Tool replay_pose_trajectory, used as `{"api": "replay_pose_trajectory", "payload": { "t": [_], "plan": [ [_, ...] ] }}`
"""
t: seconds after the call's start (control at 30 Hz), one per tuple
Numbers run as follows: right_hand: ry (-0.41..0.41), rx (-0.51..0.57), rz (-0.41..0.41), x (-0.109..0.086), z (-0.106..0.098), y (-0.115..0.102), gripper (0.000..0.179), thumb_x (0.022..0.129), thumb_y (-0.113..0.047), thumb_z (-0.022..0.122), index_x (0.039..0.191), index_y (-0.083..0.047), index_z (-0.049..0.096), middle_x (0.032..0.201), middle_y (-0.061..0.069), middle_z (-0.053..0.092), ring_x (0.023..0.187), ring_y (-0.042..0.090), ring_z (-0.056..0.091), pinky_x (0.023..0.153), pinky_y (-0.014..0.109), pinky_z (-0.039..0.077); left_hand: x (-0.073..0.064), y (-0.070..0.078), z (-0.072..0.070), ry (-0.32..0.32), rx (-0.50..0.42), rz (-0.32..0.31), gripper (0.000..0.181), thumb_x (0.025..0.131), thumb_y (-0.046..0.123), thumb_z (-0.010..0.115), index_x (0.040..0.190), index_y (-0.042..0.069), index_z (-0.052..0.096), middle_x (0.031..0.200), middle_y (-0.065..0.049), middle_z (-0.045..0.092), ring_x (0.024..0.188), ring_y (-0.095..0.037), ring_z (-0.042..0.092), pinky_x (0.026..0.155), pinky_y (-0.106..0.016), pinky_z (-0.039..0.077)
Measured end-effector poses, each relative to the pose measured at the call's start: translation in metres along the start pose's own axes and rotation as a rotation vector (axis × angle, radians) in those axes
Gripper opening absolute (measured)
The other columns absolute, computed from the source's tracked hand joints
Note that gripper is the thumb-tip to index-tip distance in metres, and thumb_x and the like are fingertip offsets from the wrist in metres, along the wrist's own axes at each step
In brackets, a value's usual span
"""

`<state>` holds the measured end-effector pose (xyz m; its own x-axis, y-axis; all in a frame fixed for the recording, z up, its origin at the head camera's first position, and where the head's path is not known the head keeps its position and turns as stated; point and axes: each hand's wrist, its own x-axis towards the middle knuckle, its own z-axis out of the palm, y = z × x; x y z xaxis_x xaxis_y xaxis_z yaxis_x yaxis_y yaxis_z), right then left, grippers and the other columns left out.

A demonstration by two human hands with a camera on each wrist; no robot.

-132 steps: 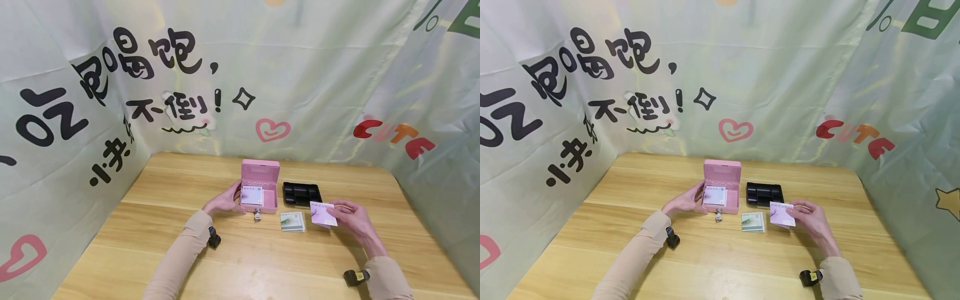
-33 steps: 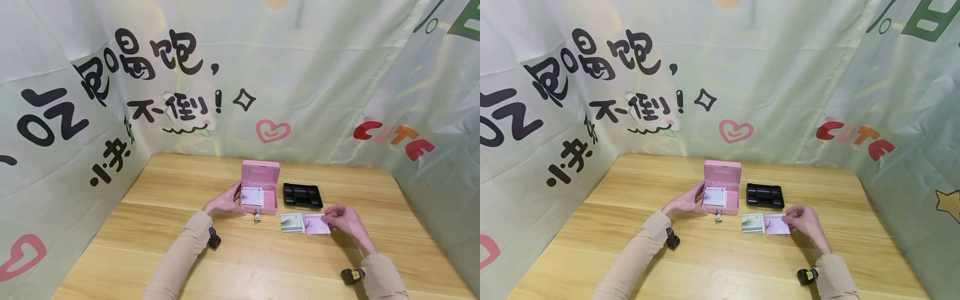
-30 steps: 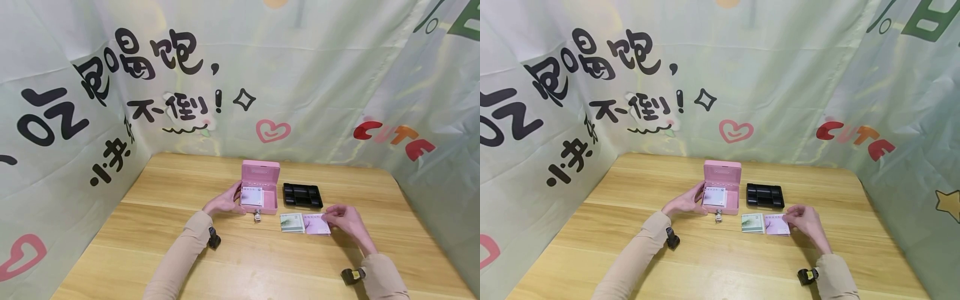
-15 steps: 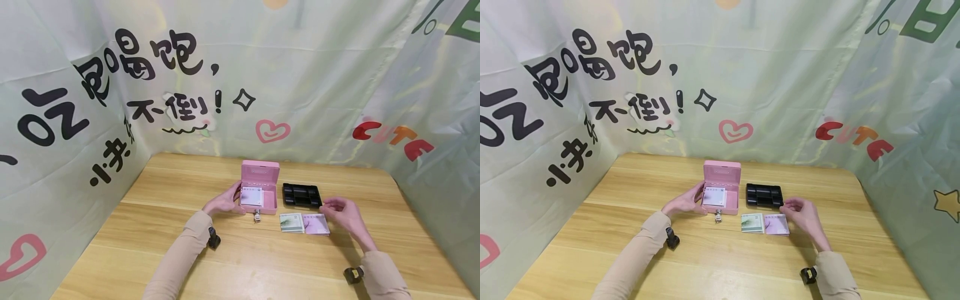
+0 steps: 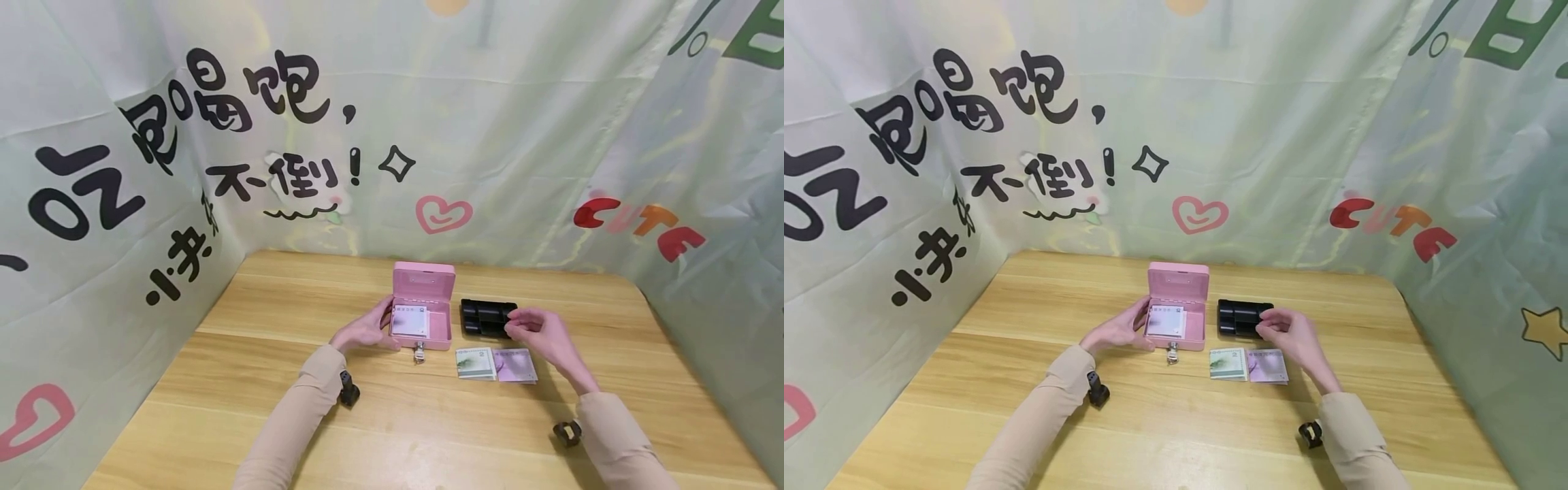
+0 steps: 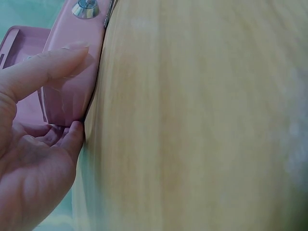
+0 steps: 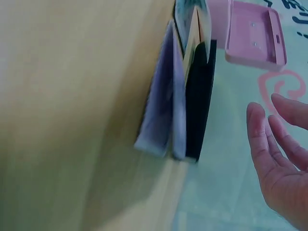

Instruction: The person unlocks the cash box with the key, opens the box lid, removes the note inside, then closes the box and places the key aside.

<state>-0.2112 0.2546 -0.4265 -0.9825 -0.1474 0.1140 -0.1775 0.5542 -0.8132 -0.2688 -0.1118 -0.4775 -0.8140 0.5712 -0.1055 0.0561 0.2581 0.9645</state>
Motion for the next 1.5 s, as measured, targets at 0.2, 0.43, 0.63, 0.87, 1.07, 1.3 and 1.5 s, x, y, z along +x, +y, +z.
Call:
{"api": "replay_pose_trajectory", "payload": {
  "t": [0.2, 0.43, 0.63, 0.87, 1.07, 1.3, 1.5],
  "plan": [
    [-0.035, -0.049, -0.006, 0.014, 0.007, -0.014, 0.033, 0.091, -0.013, 0.072, 0.116, 0.008, 0.066, 0.102, 0.021, 0.074, 0.082, 0.003, 0.066, 0.069, 0.017, 0.057, 0.000, 0.000, 0.000, 0.003, 0.012, -0.005, 0.120, 0.072, -0.013, 0.077, 0.161, 0.002, -0.003, 0.170, -0.020, 0.002, 0.157, -0.036, 0.013, 0.130, -0.044, 0.019],
    [-0.079, -0.116, -0.022, 0.030, 0.012, -0.027, 0.034, 0.092, -0.015, 0.071, 0.118, 0.006, 0.067, 0.105, 0.019, 0.075, 0.088, 0.017, 0.071, 0.070, 0.021, 0.059, -0.001, 0.002, 0.001, -0.004, -0.002, -0.010, 0.120, 0.073, -0.013, 0.076, 0.160, 0.000, -0.005, 0.170, -0.021, -0.001, 0.157, -0.038, 0.011, 0.131, -0.045, 0.016],
    [-0.118, -0.117, -0.048, 0.043, 0.016, -0.033, 0.033, 0.092, -0.011, 0.069, 0.119, 0.008, 0.065, 0.105, 0.021, 0.074, 0.088, 0.020, 0.072, 0.072, 0.024, 0.060, 0.000, 0.000, 0.001, -0.013, -0.017, 0.014, 0.118, 0.073, -0.016, 0.074, 0.160, -0.001, -0.005, 0.170, -0.022, -0.001, 0.157, -0.039, 0.010, 0.131, -0.045, 0.016],
    [-0.154, -0.114, -0.084, 0.054, 0.020, -0.040, 0.031, 0.092, -0.010, 0.070, 0.117, 0.008, 0.066, 0.104, 0.022, 0.075, 0.091, 0.025, 0.073, 0.078, 0.026, 0.060, 0.000, 0.000, 0.001, -0.014, -0.019, 0.018, 0.118, 0.073, -0.017, 0.073, 0.160, -0.001, -0.005, 0.169, -0.023, -0.001, 0.157, -0.040, 0.011, 0.130, -0.046, 0.016],
    [-0.196, -0.067, -0.089, 0.063, 0.023, -0.044, 0.029, 0.091, -0.011, 0.072, 0.114, 0.005, 0.068, 0.106, 0.022, 0.075, 0.094, 0.024, 0.073, 0.081, 0.025, 0.058, -0.001, 0.001, 0.002, -0.017, -0.034, 0.018, 0.118, 0.073, -0.018, 0.072, 0.160, 0.000, -0.005, 0.169, -0.022, -0.001, 0.157, -0.040, 0.011, 0.130, -0.047, 0.017],
    [-0.247, -0.038, -0.069, 0.071, 0.030, -0.050, 0.031, 0.091, -0.012, 0.072, 0.116, 0.007, 0.067, 0.108, 0.023, 0.074, 0.098, 0.026, 0.072, 0.084, 0.025, 0.059, -0.001, 0.001, 0.002, -0.015, -0.029, 0.016, 0.119, 0.072, -0.017, 0.073, 0.160, 0.001, -0.005, 0.170, -0.022, -0.001, 0.157, -0.039, 0.011, 0.131, -0.046, 0.015],
    [-0.275, -0.027, -0.080, 0.078, 0.037, -0.056, 0.032, 0.091, -0.009, 0.070, 0.117, 0.010, 0.065, 0.109, 0.024, 0.073, 0.098, 0.027, 0.071, 0.087, 0.030, 0.060, -0.001, 0.000, 0.001, -0.015, -0.029, 0.015, 0.119, 0.072, -0.016, 0.074, 0.160, 0.001, -0.006, 0.169, -0.022, 0.001, 0.157, -0.039, 0.011, 0.131, -0.046, 0.015]
  ]
}}
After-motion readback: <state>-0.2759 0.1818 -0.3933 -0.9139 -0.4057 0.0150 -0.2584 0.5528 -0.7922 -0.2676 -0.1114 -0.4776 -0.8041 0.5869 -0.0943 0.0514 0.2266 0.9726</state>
